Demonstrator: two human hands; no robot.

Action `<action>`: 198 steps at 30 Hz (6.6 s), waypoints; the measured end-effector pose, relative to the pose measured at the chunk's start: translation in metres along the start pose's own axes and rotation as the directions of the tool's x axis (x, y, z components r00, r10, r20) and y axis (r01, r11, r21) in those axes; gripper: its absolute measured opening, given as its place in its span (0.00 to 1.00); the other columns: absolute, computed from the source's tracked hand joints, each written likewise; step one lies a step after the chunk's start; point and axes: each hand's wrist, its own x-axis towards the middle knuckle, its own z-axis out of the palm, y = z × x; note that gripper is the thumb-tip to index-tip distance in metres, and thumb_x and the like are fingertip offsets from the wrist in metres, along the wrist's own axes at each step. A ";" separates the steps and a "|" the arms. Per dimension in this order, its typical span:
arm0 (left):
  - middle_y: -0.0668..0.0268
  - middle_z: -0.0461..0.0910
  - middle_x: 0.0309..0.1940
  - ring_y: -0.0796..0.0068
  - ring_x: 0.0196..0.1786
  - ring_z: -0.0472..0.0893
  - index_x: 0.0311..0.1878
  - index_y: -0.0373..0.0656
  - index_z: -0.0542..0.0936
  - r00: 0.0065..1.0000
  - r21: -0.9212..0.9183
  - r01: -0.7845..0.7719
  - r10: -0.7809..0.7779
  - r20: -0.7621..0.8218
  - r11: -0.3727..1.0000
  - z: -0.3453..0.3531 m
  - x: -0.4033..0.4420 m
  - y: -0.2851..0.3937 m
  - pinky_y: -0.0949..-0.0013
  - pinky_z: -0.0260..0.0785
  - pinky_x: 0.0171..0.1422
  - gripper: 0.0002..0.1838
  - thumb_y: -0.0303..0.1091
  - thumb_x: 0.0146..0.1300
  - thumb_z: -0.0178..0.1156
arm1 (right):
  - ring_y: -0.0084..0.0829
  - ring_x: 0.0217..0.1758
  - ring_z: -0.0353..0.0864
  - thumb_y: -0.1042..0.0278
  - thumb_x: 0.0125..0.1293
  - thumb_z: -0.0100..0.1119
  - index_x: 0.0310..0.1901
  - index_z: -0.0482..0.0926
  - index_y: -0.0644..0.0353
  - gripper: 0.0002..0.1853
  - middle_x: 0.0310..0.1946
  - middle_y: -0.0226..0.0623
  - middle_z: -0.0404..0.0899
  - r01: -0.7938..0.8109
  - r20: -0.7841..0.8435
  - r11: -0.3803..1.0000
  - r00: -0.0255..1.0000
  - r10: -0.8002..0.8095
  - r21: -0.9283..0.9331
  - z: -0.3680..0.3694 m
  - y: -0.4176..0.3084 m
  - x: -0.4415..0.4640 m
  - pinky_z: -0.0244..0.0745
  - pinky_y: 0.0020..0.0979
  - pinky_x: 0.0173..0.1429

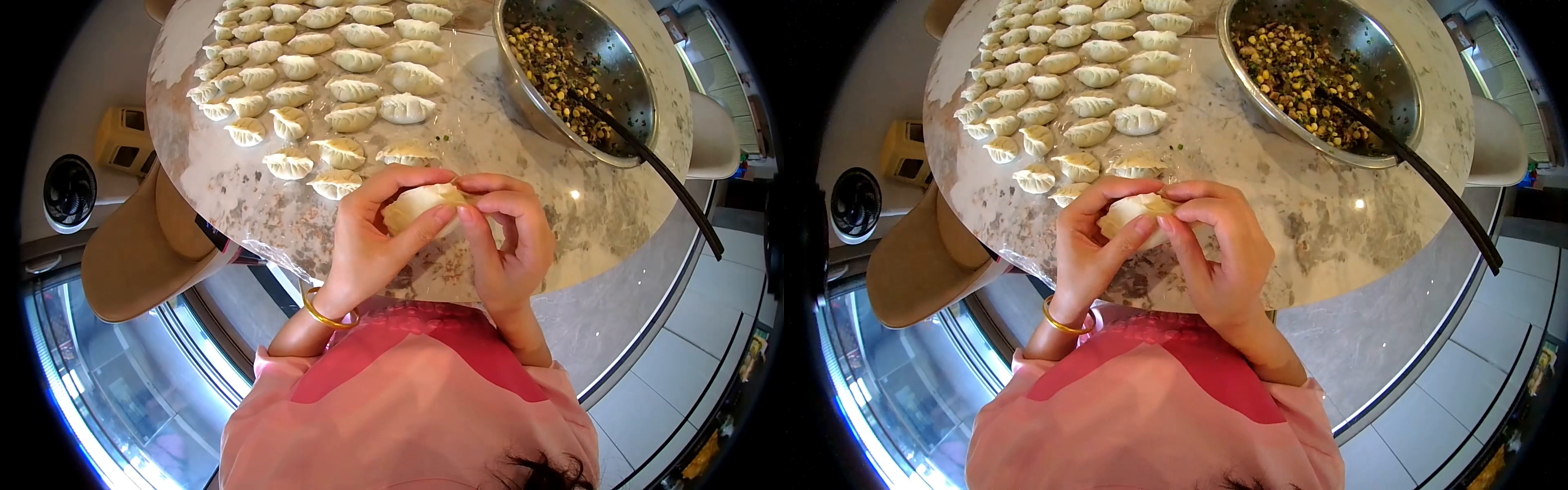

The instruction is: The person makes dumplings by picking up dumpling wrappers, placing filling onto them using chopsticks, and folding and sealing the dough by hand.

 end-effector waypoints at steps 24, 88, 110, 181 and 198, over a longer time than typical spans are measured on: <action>0.66 0.80 0.37 0.81 0.40 0.77 0.40 0.36 0.80 1.000 -0.023 0.021 -0.021 0.012 1.000 -0.002 -0.004 -0.003 0.76 0.71 0.42 0.06 0.22 0.60 0.62 | 0.23 0.27 0.72 0.82 0.56 0.62 0.34 0.77 0.64 0.05 0.28 0.37 0.75 -0.028 0.075 0.997 0.997 0.034 -0.075 -0.015 -0.002 -0.006 0.67 0.22 0.31; 0.69 0.80 0.34 0.87 0.37 0.76 0.39 0.36 0.79 0.976 0.194 -0.162 0.128 0.175 0.968 0.012 -0.086 0.019 0.81 0.65 0.35 0.09 0.26 0.56 0.66 | 0.28 0.40 0.78 0.80 0.55 0.65 0.36 0.79 0.67 0.08 0.36 0.39 0.78 -0.067 0.134 0.946 0.991 0.026 0.317 -0.045 -0.029 -0.078 0.72 0.26 0.46; 0.65 0.80 0.37 0.81 0.41 0.79 0.50 0.40 0.73 0.932 0.171 -0.319 0.276 0.233 0.932 0.008 -0.109 0.024 0.81 0.67 0.30 0.21 0.23 0.53 0.66 | 0.27 0.39 0.76 0.81 0.58 0.61 0.34 0.78 0.65 0.03 0.36 0.37 0.76 0.081 -0.031 0.977 0.997 -0.076 0.196 -0.032 -0.049 -0.102 0.71 0.25 0.43; 0.62 0.80 0.32 0.74 0.34 0.75 0.35 0.37 0.80 0.951 0.319 -0.278 0.306 -0.038 0.906 -0.051 0.014 0.014 0.73 0.68 0.38 0.07 0.27 0.53 0.67 | 0.27 0.50 0.77 0.79 0.61 0.59 0.45 0.74 0.69 0.11 0.45 0.42 0.78 -0.482 0.288 0.779 0.874 0.392 0.400 0.036 -0.018 0.023 0.71 0.27 0.55; 0.65 0.80 0.27 0.74 0.31 0.77 0.33 0.36 0.82 0.926 0.315 -0.295 0.351 -0.138 0.902 -0.052 0.008 0.002 0.73 0.69 0.33 0.04 0.24 0.53 0.66 | 0.28 0.49 0.78 0.80 0.62 0.58 0.44 0.74 0.70 0.09 0.45 0.45 0.79 -0.411 0.273 0.829 0.906 0.324 0.379 0.033 -0.021 0.022 0.73 0.28 0.54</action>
